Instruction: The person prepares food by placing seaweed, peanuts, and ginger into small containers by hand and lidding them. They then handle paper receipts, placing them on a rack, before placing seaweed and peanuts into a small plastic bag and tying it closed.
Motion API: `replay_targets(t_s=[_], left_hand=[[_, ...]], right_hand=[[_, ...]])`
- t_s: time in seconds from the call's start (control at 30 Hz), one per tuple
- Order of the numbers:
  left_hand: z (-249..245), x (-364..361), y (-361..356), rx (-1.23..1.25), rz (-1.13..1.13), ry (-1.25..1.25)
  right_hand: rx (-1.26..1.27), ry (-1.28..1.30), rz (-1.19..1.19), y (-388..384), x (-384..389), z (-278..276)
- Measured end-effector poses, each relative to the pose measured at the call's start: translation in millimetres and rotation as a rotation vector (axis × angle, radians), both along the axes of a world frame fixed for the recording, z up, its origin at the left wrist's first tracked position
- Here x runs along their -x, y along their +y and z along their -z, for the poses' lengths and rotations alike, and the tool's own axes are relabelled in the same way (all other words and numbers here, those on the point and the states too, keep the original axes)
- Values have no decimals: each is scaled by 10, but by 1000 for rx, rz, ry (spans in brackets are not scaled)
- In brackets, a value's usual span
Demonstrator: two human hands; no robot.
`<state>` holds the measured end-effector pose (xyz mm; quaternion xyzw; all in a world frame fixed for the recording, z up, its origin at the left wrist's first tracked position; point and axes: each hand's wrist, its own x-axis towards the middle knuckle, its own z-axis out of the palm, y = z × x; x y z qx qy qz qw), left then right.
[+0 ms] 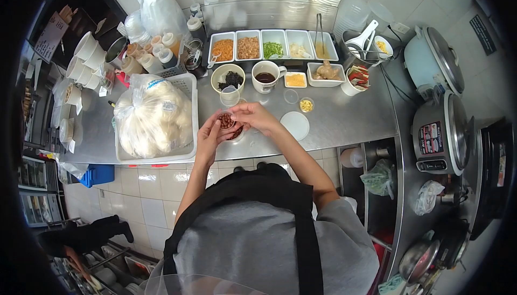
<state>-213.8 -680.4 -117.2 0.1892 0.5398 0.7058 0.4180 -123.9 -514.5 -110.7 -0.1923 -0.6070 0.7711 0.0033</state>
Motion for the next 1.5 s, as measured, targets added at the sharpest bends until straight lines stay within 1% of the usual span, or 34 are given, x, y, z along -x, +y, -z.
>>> replay_targets(t_s=[0.03,0.13,0.23,0.33,0.43,0.53,0.63,0.73,0.83,0.87,0.93,1.0,1.03,1.07,1.13,1.17,1.23,1.27,1.37,1.47,1.5], left_hand=[[8,-6,5,-3,-4,-17],[-92,-18,-19,15,5,-25],[-104,-9,-33,31,12,-55],[-108,32,-58,-17,27,-149],[-107,59,-89,-41,15,-194],[-179,35,-91,-49,11,-193],[-194,38,-77,-37,-17,-218],[-154,6,-51,44,-17,-17],[-87,-4,-48,67,-1,29],[-78,-22,-50,77,32,132],[-86,-79,-59,122,89,230],[-67,-159,-88,142,96,319],[-60,-164,-82,166,143,329],[-50,-158,-95,194,186,337],[-36,-157,-98,228,240,344],[3,-168,-83,231,216,365],[97,-221,-39,237,167,410],[44,-263,-19,295,138,493],[67,-297,33,223,93,636],[40,-340,157,143,123,709],[45,-332,213,118,142,731]], right_hand=[[-66,-3,1,-8,-4,-40],[-157,124,274,-19,69,-70],[-616,454,285,-54,50,-68],[-1208,691,176,-181,-49,-224],[-1467,744,125,-267,-120,-211],[-1531,712,97,-282,-140,-183],[-1605,702,-10,-265,-174,-198],[-1534,703,-36,-226,-199,-142],[-1048,655,207,-377,-215,-192],[-968,512,186,-392,-219,-113],[-783,238,149,-395,-244,113],[-591,122,86,-388,-332,105],[-493,71,47,-391,-358,104],[-408,127,99,-408,-387,228],[-380,186,216,-469,-433,385],[-366,216,269,-495,-439,385],[-423,207,321,-525,-472,373],[-452,205,346,-535,-489,324],[-486,242,255,-510,-604,90],[-555,61,241,-453,-709,32],[-585,55,279,-408,-724,42]])
